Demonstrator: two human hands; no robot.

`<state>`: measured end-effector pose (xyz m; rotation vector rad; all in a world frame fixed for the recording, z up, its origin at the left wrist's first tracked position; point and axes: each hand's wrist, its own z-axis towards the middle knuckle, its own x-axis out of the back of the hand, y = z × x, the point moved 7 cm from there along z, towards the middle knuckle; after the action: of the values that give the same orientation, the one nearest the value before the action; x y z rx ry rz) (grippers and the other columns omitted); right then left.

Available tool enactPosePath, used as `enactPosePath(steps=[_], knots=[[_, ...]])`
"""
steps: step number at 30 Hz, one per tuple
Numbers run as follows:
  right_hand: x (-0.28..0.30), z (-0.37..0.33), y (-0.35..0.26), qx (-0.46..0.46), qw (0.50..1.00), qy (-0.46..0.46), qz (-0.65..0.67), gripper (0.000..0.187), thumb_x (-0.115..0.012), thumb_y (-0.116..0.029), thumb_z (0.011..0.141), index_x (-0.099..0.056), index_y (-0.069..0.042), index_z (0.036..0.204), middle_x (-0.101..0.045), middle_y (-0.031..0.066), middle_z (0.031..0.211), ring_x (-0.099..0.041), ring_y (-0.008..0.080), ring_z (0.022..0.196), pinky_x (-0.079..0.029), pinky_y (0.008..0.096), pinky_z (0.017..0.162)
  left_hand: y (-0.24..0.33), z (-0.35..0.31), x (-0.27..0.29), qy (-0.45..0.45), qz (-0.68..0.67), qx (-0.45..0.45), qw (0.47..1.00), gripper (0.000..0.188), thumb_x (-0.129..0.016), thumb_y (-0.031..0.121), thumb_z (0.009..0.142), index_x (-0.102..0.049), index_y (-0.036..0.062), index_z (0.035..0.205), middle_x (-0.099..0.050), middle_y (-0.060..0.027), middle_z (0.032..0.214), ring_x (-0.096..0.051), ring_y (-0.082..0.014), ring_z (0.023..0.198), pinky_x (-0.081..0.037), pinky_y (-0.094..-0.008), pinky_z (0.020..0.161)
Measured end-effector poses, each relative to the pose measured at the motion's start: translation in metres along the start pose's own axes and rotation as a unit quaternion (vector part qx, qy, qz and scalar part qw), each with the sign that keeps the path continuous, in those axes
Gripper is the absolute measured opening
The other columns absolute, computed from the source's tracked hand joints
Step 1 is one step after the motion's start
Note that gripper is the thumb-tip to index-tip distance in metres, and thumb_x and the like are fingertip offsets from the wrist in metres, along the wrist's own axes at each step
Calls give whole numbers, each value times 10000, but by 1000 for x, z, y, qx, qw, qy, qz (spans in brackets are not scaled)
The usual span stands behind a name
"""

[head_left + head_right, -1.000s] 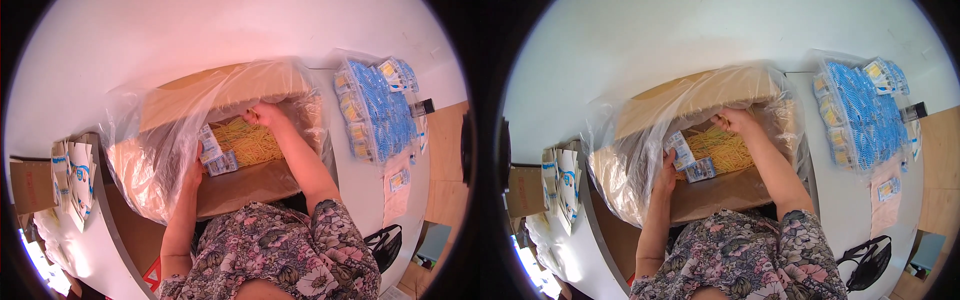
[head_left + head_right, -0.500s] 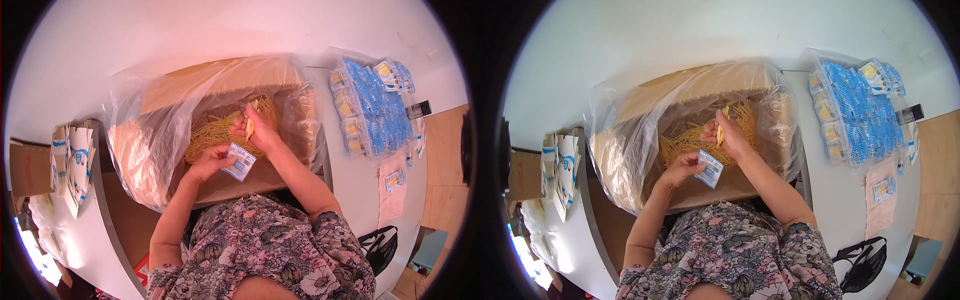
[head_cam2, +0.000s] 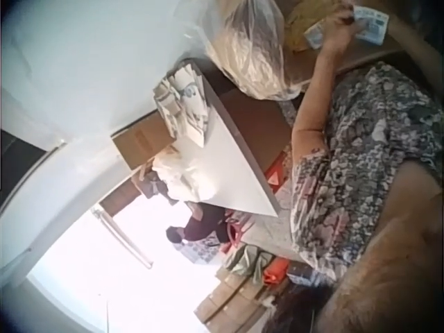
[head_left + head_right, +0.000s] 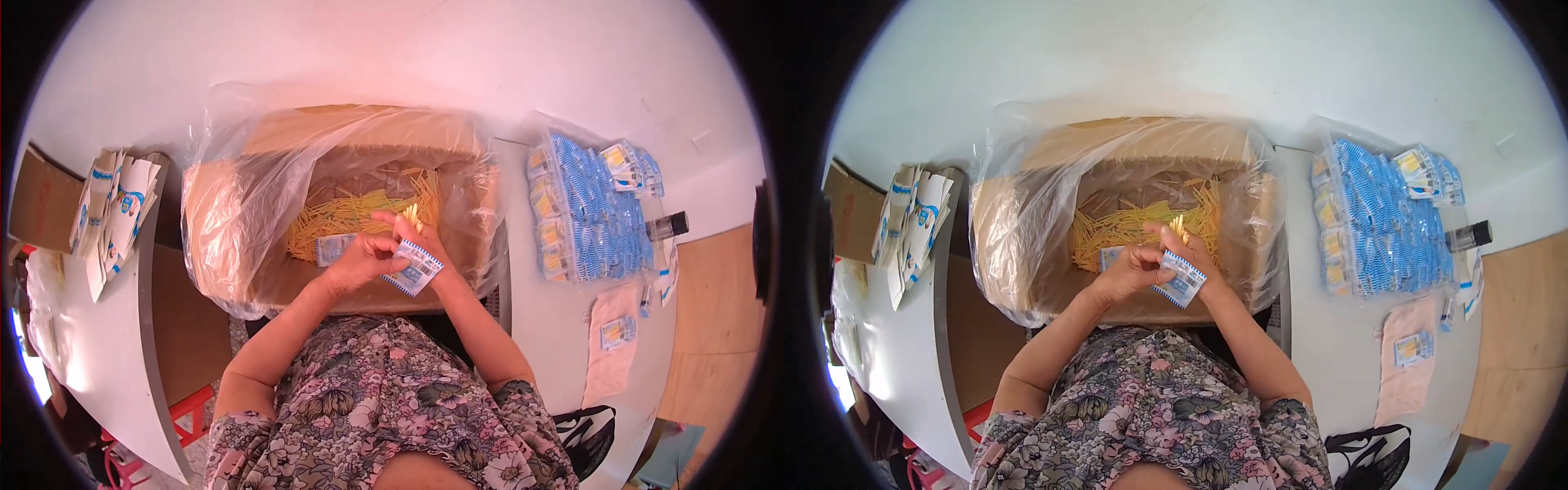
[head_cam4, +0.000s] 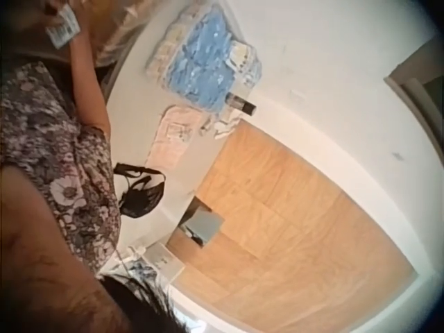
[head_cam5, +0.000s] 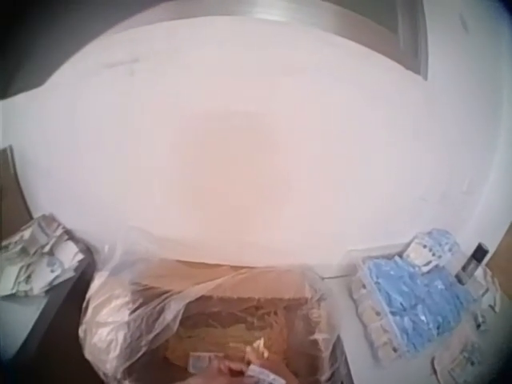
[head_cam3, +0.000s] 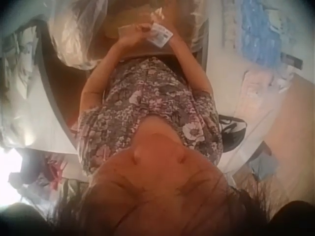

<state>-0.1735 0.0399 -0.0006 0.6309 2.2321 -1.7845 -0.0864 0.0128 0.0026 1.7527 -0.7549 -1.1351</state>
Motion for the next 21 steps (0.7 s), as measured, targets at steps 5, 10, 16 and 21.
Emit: enactPosePath(steps=[5, 10, 16, 21], knots=[[-4, -13, -15, 82, 997, -11, -4, 539, -506, -246, 928, -317, -36, 1386, -499, -40, 745, -458, 40, 674, -403, 194, 624, 11, -3, -12, 8, 33, -63, 997, 126, -673, 54, 801, -690, 21, 921, -653, 8, 851, -561, -53, 804, -461, -227, 758], [-2, -12, -26, 179, 979, -7, -93, 525, -568, -174, 891, -361, -40, 1354, -509, 6, 846, -478, 103, 774, -413, 247, 712, 17, -2, -13, 11, 101, -107, 989, 107, -681, 34, 786, -680, 7, 890, -648, -9, 832, -555, -50, 785, -466, -234, 700], [-1, -20, -77, 267, 911, 15, -314, 358, -559, -265, 885, -532, -13, 1139, -541, 37, 1024, -498, 155, 976, -378, 269, 852, 35, -10, -4, 66, 281, -182, 940, 117, -693, 31, 758, -654, 0, 864, -630, -57, 780, -611, -122, 756, -469, -253, 662], [-49, -25, -101, 253, 779, -18, -573, 341, -496, -350, 896, -604, -45, 1005, -600, 146, 904, -602, 272, 842, -463, 350, 678, 40, -14, -10, 76, 320, -266, 906, 128, -696, 32, 739, -656, 10, 858, -618, -86, 761, -615, -179, 707, -474, -275, 620]])
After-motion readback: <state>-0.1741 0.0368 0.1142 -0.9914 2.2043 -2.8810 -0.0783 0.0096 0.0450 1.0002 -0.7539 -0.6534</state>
